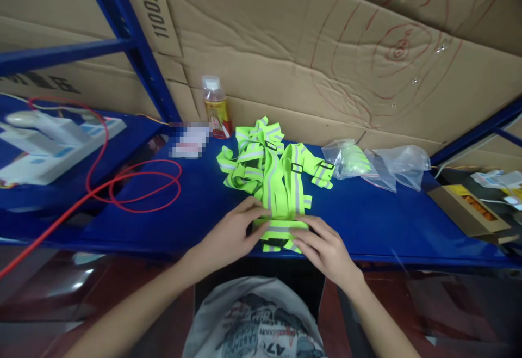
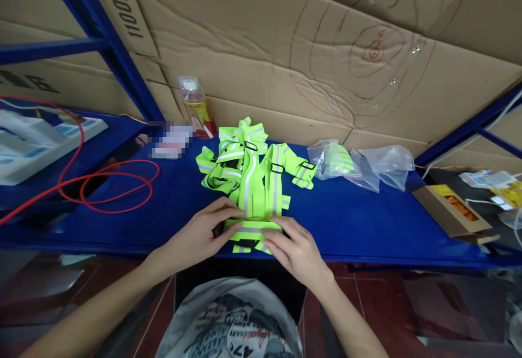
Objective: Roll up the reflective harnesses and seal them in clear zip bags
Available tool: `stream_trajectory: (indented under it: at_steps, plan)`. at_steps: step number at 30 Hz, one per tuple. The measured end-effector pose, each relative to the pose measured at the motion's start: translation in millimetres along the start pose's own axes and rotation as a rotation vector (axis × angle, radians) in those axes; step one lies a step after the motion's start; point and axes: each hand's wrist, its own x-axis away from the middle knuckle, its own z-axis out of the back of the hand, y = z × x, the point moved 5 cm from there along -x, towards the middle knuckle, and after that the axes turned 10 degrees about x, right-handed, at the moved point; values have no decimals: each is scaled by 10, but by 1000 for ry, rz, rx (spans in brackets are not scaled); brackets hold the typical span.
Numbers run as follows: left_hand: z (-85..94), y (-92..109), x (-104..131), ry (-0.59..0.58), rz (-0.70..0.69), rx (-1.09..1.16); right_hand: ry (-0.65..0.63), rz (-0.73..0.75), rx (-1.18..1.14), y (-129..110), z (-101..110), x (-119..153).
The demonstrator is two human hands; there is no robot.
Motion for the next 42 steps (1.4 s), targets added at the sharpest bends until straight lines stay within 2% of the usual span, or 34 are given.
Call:
stream_trajectory:
  at_steps: [3,6,10,15,20,23,28,33,37,42]
  plan:
    - [2,-6,84,41,-134,-71,-95,46,-12,22,-16,23]
    - [-19,38,193,-38,-207,-186,-82,39,-47,64,1,32]
    - [-14,130,295,-64,-148,-248,-43,44,-111,50,8,17]
    - [-22,203,255,-44,-59,-53,70,-143,-165,51,21,-22]
    - [-26,49,79,-26,84,-15,119,-230,-84,79,-5,-61]
    - [-34,-18,-9,10,89,-17,133,-294,-45,127,-32,-53]
    - [-64,39,-85,-7,-44,-194,98,-213,50,130,-16,-26]
    - [-25,27,-7,-127,-119,-139,-21,-94,69,131,25,57]
    - [-34,-33,131,-166,-130,-101,-25,-107,31,117,23,105]
    - [-66,-33,231,-144,-131,-93,-40,-166,-127,70,0,53]
